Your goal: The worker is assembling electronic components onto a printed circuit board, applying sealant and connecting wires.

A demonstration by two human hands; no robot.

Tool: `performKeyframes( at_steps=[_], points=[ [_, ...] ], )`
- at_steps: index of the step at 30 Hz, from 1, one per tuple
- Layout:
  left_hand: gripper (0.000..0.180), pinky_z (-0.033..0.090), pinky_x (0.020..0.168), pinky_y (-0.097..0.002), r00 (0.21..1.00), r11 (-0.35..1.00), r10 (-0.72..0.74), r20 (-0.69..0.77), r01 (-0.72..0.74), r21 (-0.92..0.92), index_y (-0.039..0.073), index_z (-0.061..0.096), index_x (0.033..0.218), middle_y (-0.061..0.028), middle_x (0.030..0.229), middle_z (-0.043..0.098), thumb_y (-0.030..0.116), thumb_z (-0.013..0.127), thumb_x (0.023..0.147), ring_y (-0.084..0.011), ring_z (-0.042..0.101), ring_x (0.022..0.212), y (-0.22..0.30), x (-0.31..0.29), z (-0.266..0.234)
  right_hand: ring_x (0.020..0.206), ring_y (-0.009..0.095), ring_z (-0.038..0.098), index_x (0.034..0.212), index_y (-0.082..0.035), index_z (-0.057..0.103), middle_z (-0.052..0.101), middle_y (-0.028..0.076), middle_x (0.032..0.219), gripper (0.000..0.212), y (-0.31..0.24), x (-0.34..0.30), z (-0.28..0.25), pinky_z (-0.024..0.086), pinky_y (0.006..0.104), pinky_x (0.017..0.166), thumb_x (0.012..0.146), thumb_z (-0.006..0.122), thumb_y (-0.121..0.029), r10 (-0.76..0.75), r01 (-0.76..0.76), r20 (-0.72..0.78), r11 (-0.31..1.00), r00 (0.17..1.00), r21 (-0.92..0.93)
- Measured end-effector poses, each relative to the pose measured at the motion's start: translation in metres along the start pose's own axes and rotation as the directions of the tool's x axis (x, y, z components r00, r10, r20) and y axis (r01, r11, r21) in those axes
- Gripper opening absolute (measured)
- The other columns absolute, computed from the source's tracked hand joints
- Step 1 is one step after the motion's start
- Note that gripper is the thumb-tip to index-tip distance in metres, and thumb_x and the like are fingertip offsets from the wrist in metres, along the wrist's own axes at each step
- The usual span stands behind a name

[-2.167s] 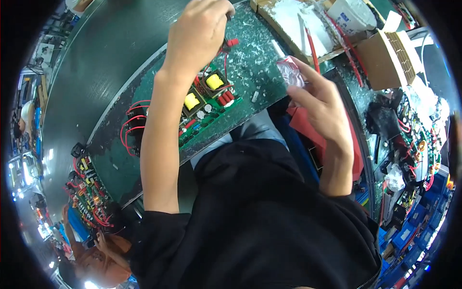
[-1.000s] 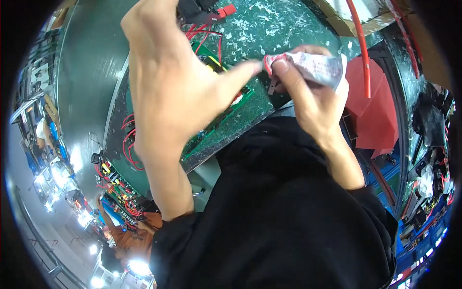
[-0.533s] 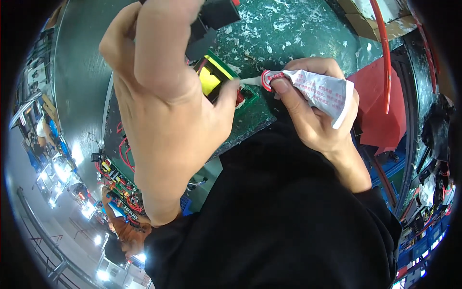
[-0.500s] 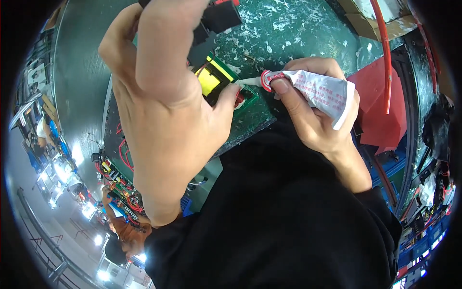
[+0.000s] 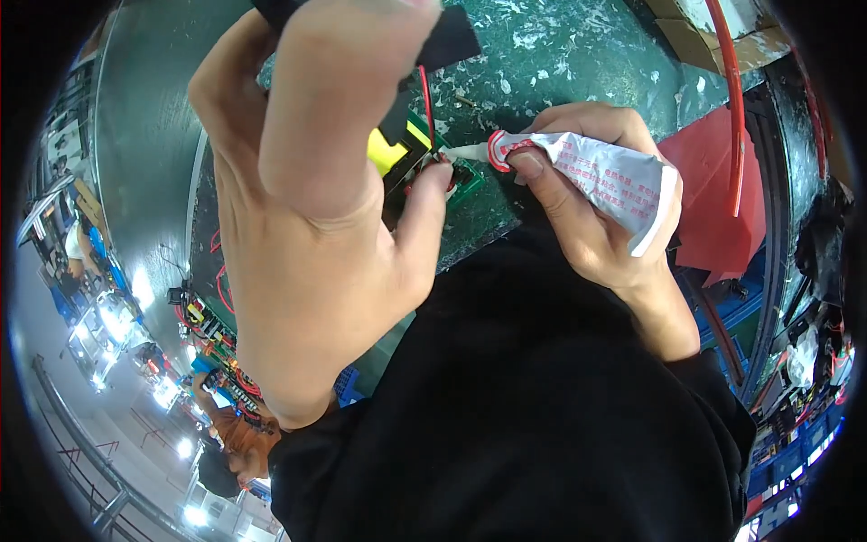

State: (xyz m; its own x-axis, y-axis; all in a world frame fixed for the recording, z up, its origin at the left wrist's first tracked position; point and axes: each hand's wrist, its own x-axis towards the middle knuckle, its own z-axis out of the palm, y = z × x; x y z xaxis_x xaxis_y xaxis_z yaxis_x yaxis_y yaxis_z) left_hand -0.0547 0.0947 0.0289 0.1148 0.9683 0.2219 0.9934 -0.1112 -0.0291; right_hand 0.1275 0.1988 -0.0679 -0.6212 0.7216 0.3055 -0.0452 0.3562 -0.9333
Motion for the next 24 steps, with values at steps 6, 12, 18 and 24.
performKeyframes(
  at_steps=[6,12,18,24],
  points=[
    [0.101,0.05,0.093,-0.0369,0.999,0.991,0.033,0.023,-0.036,0.13,-0.002,0.027,0.133,-0.0168,0.136,0.037,0.013,0.096,0.061,-0.0312,0.049,0.119,-0.03,-0.017,0.007,0.074,0.014,0.069,0.105,0.0,0.062,0.069,0.01,0.094,0.026,-0.001,-0.004,-0.003,0.054,0.0246,0.064,0.085,0.079,-0.001,0.052,-0.053,0.024,0.996,0.998,0.065],
    [0.101,0.053,0.088,-0.034,0.935,0.942,-0.319,0.154,0.295,0.16,-0.003,0.027,0.134,-0.0165,0.131,0.04,0.016,0.097,0.063,-0.0252,0.051,0.114,0.024,0.009,-0.009,0.075,0.013,0.066,0.11,0.002,0.056,0.067,0.014,0.103,0.023,-0.003,-0.005,-0.002,0.053,0.0239,0.065,0.092,0.071,0.003,0.111,-0.116,0.046,0.985,0.993,0.125],
    [0.081,0.054,0.084,-0.0336,0.887,0.917,-0.399,0.232,0.387,0.098,-0.004,0.043,0.127,-0.0186,0.128,0.047,0.022,0.094,0.07,-0.0239,0.059,0.1,0.02,-0.012,-0.008,0.075,0.011,0.066,0.11,0.003,0.059,0.068,0.012,0.099,0.023,-0.002,-0.003,-0.002,0.052,0.0226,0.064,0.091,0.073,0.002,0.058,-0.058,-0.008,0.998,0.998,0.018],
    [0.071,0.052,0.087,-0.0375,0.666,0.719,-0.659,0.35,0.694,0.032,-0.008,0.052,0.123,-0.018,0.103,0.064,0.031,0.09,0.077,-0.0271,0.065,0.099,0.025,-0.015,0.0,0.076,0.01,0.067,0.109,0.004,0.061,0.07,0.01,0.094,0.022,-0.003,0.001,0.0,0.052,0.0219,0.064,0.092,0.074,-0.001,0.086,-0.087,-0.027,0.996,0.996,-0.023]
  ],
)
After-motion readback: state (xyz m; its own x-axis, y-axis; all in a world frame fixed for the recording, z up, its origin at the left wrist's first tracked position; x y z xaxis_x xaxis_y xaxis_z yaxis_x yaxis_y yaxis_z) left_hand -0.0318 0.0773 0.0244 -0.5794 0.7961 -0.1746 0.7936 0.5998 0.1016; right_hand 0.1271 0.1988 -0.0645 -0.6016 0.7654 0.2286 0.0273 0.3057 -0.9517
